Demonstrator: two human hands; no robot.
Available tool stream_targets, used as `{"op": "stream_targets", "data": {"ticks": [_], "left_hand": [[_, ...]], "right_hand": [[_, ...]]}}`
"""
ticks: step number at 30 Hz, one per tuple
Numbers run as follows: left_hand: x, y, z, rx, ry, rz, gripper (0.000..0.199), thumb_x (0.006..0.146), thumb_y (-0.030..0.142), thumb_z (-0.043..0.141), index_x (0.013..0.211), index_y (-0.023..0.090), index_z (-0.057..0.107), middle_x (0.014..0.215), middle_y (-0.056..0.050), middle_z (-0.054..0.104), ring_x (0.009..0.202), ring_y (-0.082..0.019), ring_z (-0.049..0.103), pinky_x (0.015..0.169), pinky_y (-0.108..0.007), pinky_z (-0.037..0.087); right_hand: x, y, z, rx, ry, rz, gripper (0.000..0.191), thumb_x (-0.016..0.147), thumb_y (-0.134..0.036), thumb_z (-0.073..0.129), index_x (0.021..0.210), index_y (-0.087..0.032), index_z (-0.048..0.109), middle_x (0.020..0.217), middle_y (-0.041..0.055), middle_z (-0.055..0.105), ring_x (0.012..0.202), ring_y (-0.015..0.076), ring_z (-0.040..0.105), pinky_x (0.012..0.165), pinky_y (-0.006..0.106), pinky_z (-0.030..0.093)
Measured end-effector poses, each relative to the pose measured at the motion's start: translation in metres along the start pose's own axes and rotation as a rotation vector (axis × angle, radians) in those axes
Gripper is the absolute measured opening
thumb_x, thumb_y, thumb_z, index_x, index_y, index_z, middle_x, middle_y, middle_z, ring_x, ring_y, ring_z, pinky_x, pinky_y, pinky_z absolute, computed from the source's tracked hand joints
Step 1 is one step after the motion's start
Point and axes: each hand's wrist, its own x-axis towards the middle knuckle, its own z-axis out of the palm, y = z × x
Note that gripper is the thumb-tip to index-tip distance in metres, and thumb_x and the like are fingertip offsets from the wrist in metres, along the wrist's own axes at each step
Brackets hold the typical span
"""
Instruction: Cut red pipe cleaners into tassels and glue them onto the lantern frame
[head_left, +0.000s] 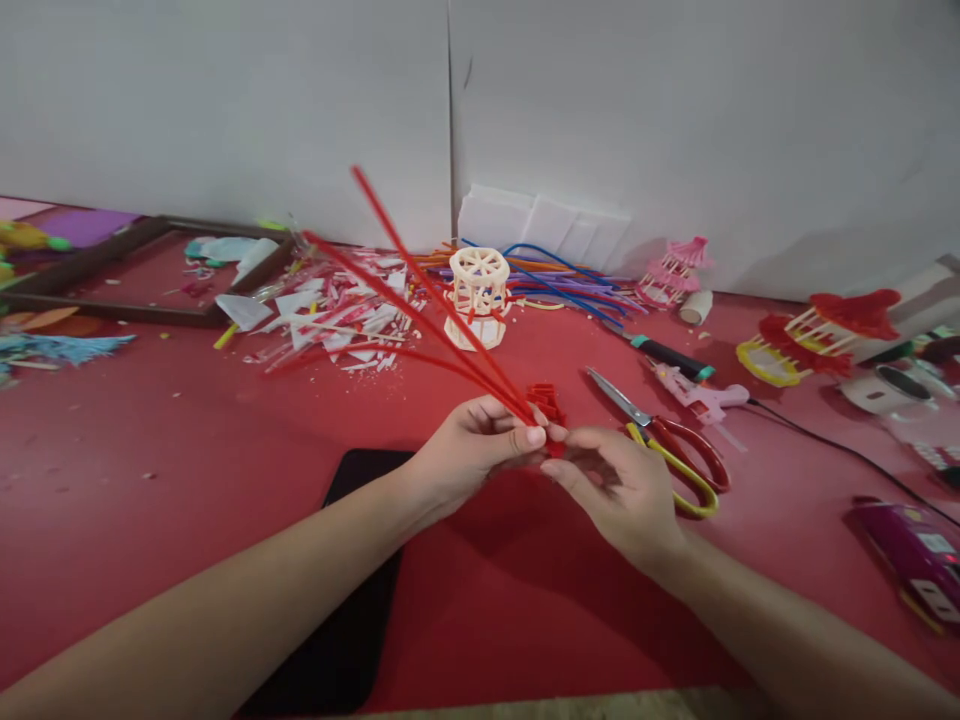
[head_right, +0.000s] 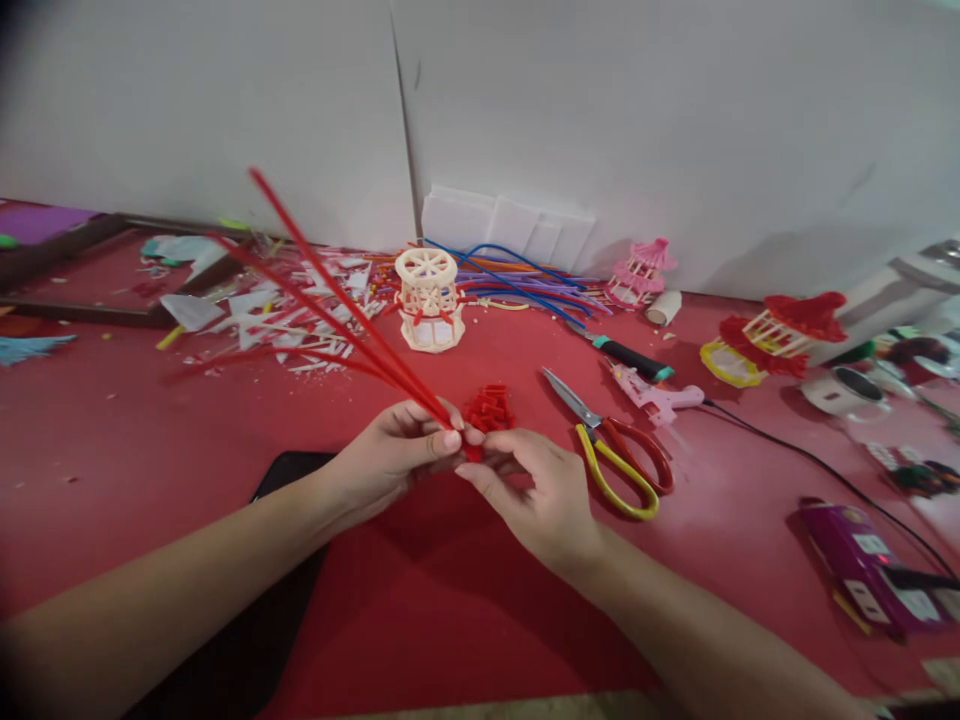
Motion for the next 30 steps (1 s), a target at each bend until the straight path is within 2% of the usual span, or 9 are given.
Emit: {"op": "stream_targets", "data": {"ticks": [5,7,12,16,18,21,25,30], "left_hand": [[-0.001,0.000,0.001,0.065,-0.014,0.011,0.016,0.068,0.020,0.087,0.080,0.015,0.077,0.075,-0.001,0.078,0.070,-0.011,0.072,0.074,-0.022,0.058],[0.000,0.000,0.001,0.097,-0.005,0.008,0.016,0.069,0.019,0.086,0.081,0.014,0.077,0.076,-0.002,0.077,0.073,-0.011,0.072,0.076,-0.023,0.057],[0.000,-0.002,0.002,0.213,0.119,-0.003,0.023,0.069,0.020,0.086,0.086,0.013,0.073,0.081,-0.003,0.077,0.076,-0.013,0.071,0.079,-0.026,0.056],[0.000,-0.001,0.002,0.376,0.224,0.030,0.026,0.064,0.026,0.089,0.072,0.012,0.069,0.071,-0.002,0.073,0.068,-0.012,0.068,0.068,-0.023,0.054],[0.001,-0.001,0.002,0.407,0.228,0.044,0.026,0.063,0.027,0.090,0.071,0.012,0.069,0.070,-0.002,0.073,0.067,-0.012,0.067,0.068,-0.023,0.053],[0.001,0.000,0.002,0.369,0.212,0.051,0.025,0.065,0.027,0.089,0.077,0.013,0.072,0.074,-0.002,0.074,0.070,-0.012,0.068,0.072,-0.024,0.053],[0.001,-0.001,0.000,0.255,0.229,0.045,0.028,0.062,0.027,0.090,0.075,0.012,0.069,0.072,-0.002,0.075,0.075,-0.014,0.071,0.077,-0.026,0.055],[0.000,-0.001,0.000,0.177,0.154,0.062,0.026,0.064,0.023,0.089,0.079,0.013,0.070,0.075,-0.001,0.076,0.068,-0.012,0.071,0.075,-0.027,0.058]], "right_hand": [[0.001,-0.004,-0.002,-0.273,0.104,-0.195,0.004,0.088,-0.023,0.067,0.085,-0.020,0.067,0.074,0.0009,0.075,0.059,0.0119,0.070,0.054,0.019,0.055],[0.002,-0.004,-0.003,-0.375,0.116,-0.306,0.007,0.089,-0.020,0.065,0.082,-0.021,0.066,0.071,0.0007,0.074,0.059,0.0122,0.069,0.057,0.020,0.054],[0.003,0.002,-0.003,-0.603,0.051,-0.465,0.020,0.093,-0.017,0.056,0.076,-0.023,0.064,0.062,0.0005,0.069,0.056,0.0128,0.064,0.058,0.024,0.052],[0.003,0.009,-0.002,-0.728,-0.019,-0.541,0.027,0.094,-0.015,0.054,0.069,-0.023,0.063,0.059,0.0009,0.065,0.056,0.0140,0.061,0.058,0.026,0.049],[0.003,0.011,-0.002,-0.742,-0.051,-0.557,0.026,0.094,-0.015,0.054,0.071,-0.023,0.064,0.063,0.0019,0.068,0.060,0.0148,0.064,0.061,0.027,0.050],[0.006,0.011,-0.004,-0.626,-0.059,-0.496,0.020,0.095,-0.017,0.055,0.079,-0.022,0.067,0.073,0.0034,0.073,0.067,0.0157,0.069,0.066,0.027,0.053],[0.009,0.006,-0.008,-0.310,-0.032,-0.305,0.006,0.091,-0.024,0.064,0.090,-0.023,0.070,0.083,0.0028,0.077,0.072,0.0161,0.072,0.067,0.027,0.057],[0.008,0.004,-0.007,-0.021,-0.050,-0.066,0.008,0.089,-0.027,0.065,0.091,-0.024,0.072,0.082,0.0026,0.078,0.069,0.0170,0.074,0.064,0.028,0.060]]}}
